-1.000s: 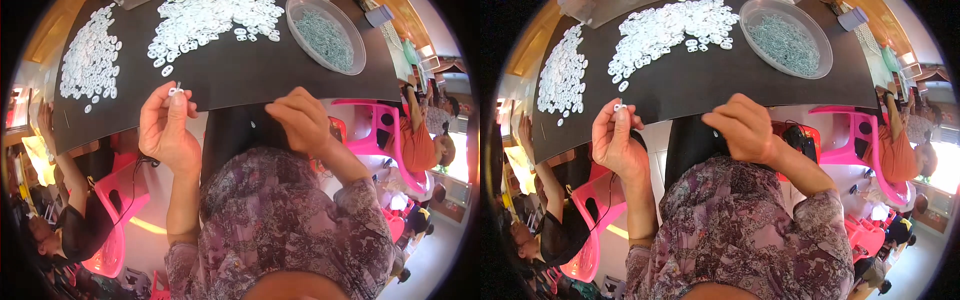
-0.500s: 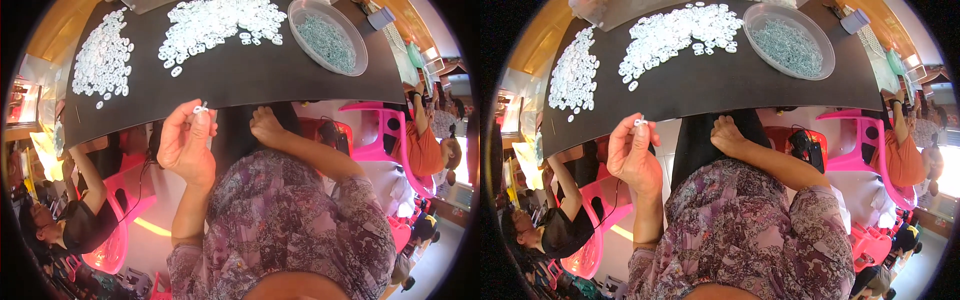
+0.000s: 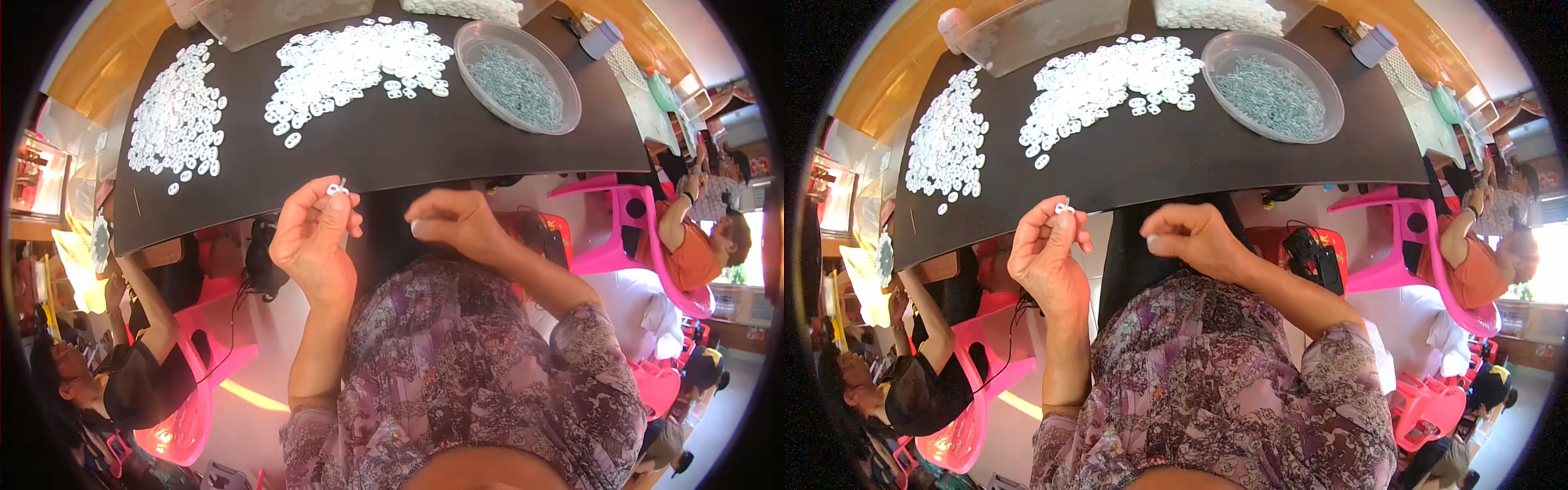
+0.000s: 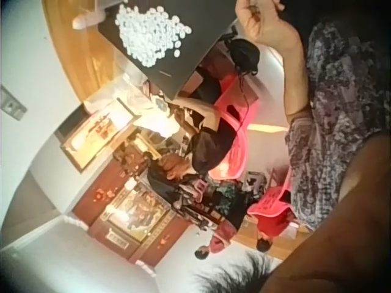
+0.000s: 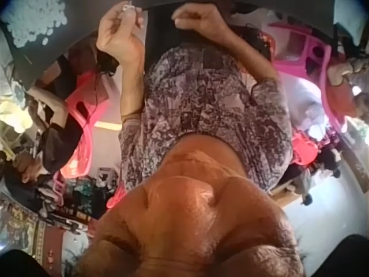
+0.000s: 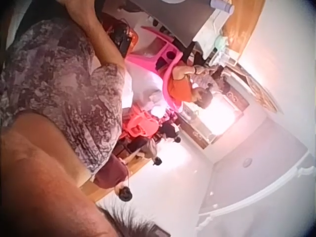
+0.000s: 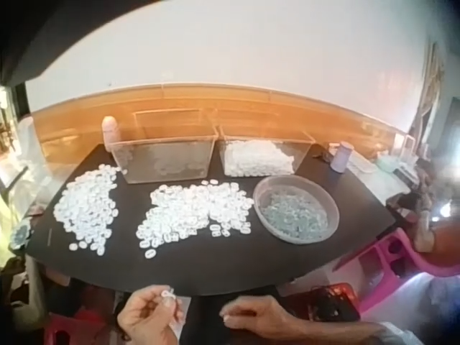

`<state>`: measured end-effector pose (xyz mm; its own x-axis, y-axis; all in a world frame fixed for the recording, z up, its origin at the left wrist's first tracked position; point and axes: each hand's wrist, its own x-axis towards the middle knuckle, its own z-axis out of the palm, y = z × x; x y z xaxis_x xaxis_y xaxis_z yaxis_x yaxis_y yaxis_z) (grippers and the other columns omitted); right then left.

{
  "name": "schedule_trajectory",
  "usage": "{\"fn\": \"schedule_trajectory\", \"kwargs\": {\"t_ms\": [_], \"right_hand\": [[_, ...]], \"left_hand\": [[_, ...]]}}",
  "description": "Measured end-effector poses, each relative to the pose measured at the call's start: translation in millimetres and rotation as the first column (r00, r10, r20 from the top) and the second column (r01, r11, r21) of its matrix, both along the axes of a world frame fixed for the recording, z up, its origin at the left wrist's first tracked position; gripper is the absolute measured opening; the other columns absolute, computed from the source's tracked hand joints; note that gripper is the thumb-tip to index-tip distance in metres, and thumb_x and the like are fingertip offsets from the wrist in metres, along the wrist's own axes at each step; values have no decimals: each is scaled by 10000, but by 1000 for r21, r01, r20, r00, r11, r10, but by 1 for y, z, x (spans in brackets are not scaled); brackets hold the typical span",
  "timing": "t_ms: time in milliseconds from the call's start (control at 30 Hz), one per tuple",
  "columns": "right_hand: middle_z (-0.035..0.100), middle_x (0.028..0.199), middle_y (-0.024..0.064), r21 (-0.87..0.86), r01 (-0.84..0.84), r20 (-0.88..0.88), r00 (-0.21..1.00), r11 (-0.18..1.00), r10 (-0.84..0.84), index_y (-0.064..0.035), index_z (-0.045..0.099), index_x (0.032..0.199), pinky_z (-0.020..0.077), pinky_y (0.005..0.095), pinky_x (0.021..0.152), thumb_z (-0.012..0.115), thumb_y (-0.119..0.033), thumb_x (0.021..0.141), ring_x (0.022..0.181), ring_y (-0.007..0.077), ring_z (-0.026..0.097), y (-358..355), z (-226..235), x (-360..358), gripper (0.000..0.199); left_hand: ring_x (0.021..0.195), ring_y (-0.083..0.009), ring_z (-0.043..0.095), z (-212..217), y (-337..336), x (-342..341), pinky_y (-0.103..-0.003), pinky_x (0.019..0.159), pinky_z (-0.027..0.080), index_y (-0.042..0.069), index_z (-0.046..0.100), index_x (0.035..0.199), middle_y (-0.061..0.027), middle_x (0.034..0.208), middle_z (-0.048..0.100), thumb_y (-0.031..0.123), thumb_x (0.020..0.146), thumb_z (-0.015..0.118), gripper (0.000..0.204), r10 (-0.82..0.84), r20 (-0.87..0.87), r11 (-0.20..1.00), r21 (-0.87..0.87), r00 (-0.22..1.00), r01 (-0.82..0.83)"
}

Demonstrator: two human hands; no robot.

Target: Inserting small blue pins into white plastic connector components.

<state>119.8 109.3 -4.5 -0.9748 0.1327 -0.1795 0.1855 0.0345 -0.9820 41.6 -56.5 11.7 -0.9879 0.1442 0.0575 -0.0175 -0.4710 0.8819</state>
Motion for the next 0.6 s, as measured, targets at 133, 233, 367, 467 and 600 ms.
{"fn": "schedule_trajectory", "kwargs": {"t_ms": [133,233,367,467,600], "right_hand": [[593,723,-14,-47,27,-153,988,999,-34,23,628,888,416,181,599,634,-28,790,661,27,513,3,24,-15,110],[626,746,36,-168,95,-115,987,981,-116,26,607,897,439,191,597,630,-39,799,666,57,552,1,29,-22,120],[658,800,74,-166,105,-113,986,980,-125,4,599,947,454,207,590,625,-80,818,686,92,593,-1,29,-34,156],[659,794,72,-162,136,-118,981,977,-156,1,601,970,448,201,571,614,-84,829,668,86,586,-2,31,-41,166],[659,801,66,-171,153,-164,970,973,-181,-6,606,996,446,193,570,605,-79,839,665,75,581,-4,29,-50,174]], "left_hand": [[582,-122,562,3,9,2,-219,505,452,-59,585,977,-116,765,629,33,819,636,189,-23,-4,1000,13,1000,23],[572,-133,549,5,14,4,-243,500,438,-62,583,968,-136,761,628,10,832,596,154,-38,-4,999,4,999,38],[575,-132,547,5,18,0,-243,499,439,-57,578,957,-132,766,628,4,836,589,136,-41,15,999,-1,999,41],[599,-113,566,2,20,-4,-223,522,458,-36,579,976,-105,780,637,39,833,623,168,-57,21,998,9,998,57],[603,-115,569,2,26,-13,-222,524,458,-36,579,979,-103,781,636,40,833,623,170,-56,37,998,25,998,55]]}}
